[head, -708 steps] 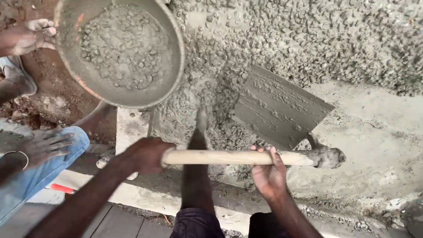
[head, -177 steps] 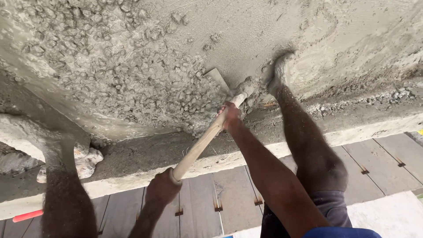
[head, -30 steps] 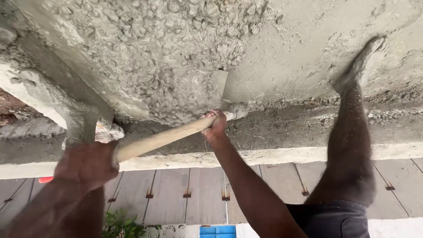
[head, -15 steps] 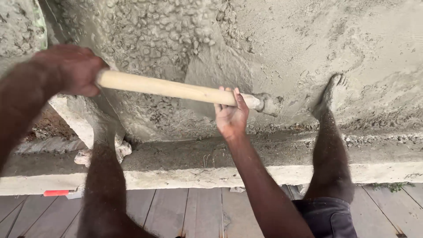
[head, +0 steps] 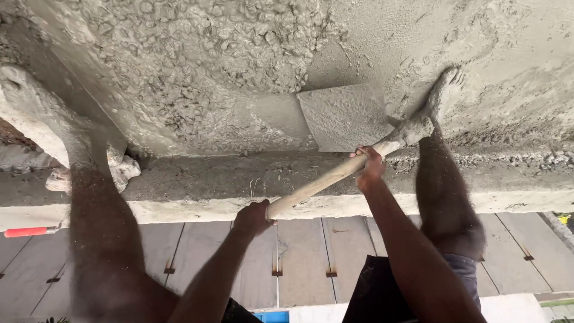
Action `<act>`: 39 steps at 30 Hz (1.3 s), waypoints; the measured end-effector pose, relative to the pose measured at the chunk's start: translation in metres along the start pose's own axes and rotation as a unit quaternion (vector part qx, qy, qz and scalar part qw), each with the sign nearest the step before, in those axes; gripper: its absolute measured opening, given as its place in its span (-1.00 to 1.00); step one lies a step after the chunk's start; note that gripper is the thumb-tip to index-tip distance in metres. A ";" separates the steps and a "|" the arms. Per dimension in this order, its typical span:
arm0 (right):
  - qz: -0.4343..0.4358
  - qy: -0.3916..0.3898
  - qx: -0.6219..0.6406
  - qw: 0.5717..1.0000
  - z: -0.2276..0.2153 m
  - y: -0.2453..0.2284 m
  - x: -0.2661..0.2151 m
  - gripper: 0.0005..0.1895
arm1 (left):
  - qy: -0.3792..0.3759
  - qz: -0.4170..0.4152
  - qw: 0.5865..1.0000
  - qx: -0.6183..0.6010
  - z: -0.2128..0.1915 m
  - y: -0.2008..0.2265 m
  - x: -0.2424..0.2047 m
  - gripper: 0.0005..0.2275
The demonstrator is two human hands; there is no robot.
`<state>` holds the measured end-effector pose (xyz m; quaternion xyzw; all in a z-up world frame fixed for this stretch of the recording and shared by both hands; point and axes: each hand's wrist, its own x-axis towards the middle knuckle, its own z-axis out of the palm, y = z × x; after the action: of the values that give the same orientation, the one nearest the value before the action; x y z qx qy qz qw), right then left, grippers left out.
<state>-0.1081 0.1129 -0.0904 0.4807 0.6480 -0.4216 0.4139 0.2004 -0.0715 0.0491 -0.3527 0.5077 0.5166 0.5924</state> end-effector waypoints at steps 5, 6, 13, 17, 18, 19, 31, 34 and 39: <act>0.063 -0.024 0.039 0.997 -0.026 0.020 -0.001 -0.92 | 0.091 0.014 0.991 0.095 0.036 -0.019 0.015 -0.57; 0.063 -0.025 0.040 0.997 -0.035 0.031 0.004 -0.92 | 0.092 0.014 0.991 0.096 0.048 -0.030 0.023 -0.57; 0.025 0.029 0.011 0.999 -0.062 0.078 0.023 -0.92 | 0.116 0.076 0.989 0.043 0.079 -0.073 0.062 -0.51; 0.057 0.045 0.073 0.995 -0.010 0.133 0.001 -0.92 | 0.012 0.002 1.000 -0.014 0.006 -0.104 0.013 -0.57; 0.067 0.045 0.073 0.994 0.004 0.169 -0.010 -0.92 | 0.010 -0.008 1.000 -0.013 -0.006 -0.131 -0.004 -0.57; 0.094 0.061 0.057 0.992 0.018 0.202 -0.023 -0.90 | 0.013 -0.042 0.999 0.021 -0.019 -0.155 -0.022 -0.50; 0.327 0.010 0.111 0.939 0.216 0.310 -0.066 -0.87 | -0.092 -0.229 0.945 0.214 -0.200 -0.180 -0.161 -0.58; 0.323 0.015 0.121 0.939 0.238 0.252 -0.120 -0.85 | -0.081 -0.195 0.954 0.211 -0.274 -0.156 -0.202 -0.64; 0.229 -0.173 0.189 0.939 0.317 0.147 -0.240 -0.89 | -0.049 -0.263 0.942 0.201 -0.385 -0.253 -0.257 -0.54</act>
<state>0.1235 -0.2259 0.0184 0.6051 0.3466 -0.5067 0.5068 0.3674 -0.5544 0.1793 -0.3218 0.4606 0.2464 0.7897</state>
